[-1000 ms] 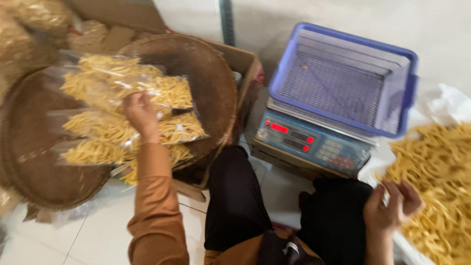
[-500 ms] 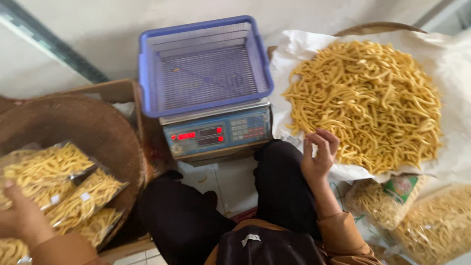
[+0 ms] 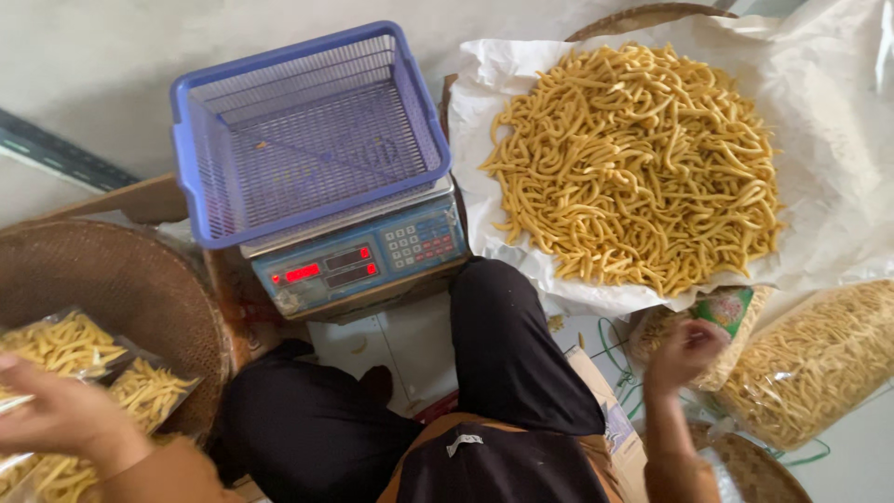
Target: The person sits on the floor and fills clear plastic bags with fried snack sticks taken by hand from a large pile on paper. They weigh each filled bag on a digital scale, adjust the contents, and set filled bags aside with other completed bags.
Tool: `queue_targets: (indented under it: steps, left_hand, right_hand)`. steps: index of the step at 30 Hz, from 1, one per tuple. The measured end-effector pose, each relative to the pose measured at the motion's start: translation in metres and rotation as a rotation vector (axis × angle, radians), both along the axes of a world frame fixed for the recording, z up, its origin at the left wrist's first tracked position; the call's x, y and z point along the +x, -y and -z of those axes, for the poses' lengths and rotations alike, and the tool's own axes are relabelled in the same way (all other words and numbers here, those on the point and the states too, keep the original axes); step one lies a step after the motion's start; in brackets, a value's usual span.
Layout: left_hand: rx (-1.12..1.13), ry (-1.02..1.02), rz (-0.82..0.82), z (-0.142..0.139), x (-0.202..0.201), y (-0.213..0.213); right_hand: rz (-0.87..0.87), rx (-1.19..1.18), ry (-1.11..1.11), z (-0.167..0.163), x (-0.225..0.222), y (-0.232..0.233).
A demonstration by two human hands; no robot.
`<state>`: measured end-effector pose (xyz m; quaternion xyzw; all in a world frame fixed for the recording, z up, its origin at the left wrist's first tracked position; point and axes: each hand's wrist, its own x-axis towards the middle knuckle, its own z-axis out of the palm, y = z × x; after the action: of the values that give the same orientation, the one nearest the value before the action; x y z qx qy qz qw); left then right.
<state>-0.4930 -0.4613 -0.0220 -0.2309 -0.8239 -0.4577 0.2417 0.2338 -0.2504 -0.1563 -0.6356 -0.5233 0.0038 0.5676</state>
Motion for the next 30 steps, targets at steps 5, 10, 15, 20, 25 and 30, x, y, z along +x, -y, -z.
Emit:
queue_targets:
  steps: [5, 10, 15, 20, 25, 30]
  left_hand:
    - [0.091, -0.321, 0.322, -0.033, 0.124, -0.095]
    - [0.167, -0.278, 0.743, -0.045, 0.268, -0.179]
    - [0.318, -0.077, 1.113, -0.048, 0.377, -0.239]
    - [0.407, 0.326, 1.282, -0.031, 0.442, -0.297]
    - [0.262, 0.381, 1.195, 0.011, 0.465, -0.314]
    - [0.217, 0.390, 1.187, 0.039, 0.463, -0.311]
  right_hand:
    - [-0.210, -0.248, 0.031, 0.010, -0.040, 0.043]
    - [-0.205, -0.282, 0.515, -0.020, -0.058, 0.015]
    - [-0.170, -0.346, 0.714, -0.034, -0.070, -0.007]
    - [-0.305, -0.345, 0.792, -0.038, -0.060, -0.008]
    - [-0.285, -0.278, 0.870, -0.037, -0.045, -0.011]
    - [-0.328, -0.321, 0.730, -0.038, -0.036, -0.015]
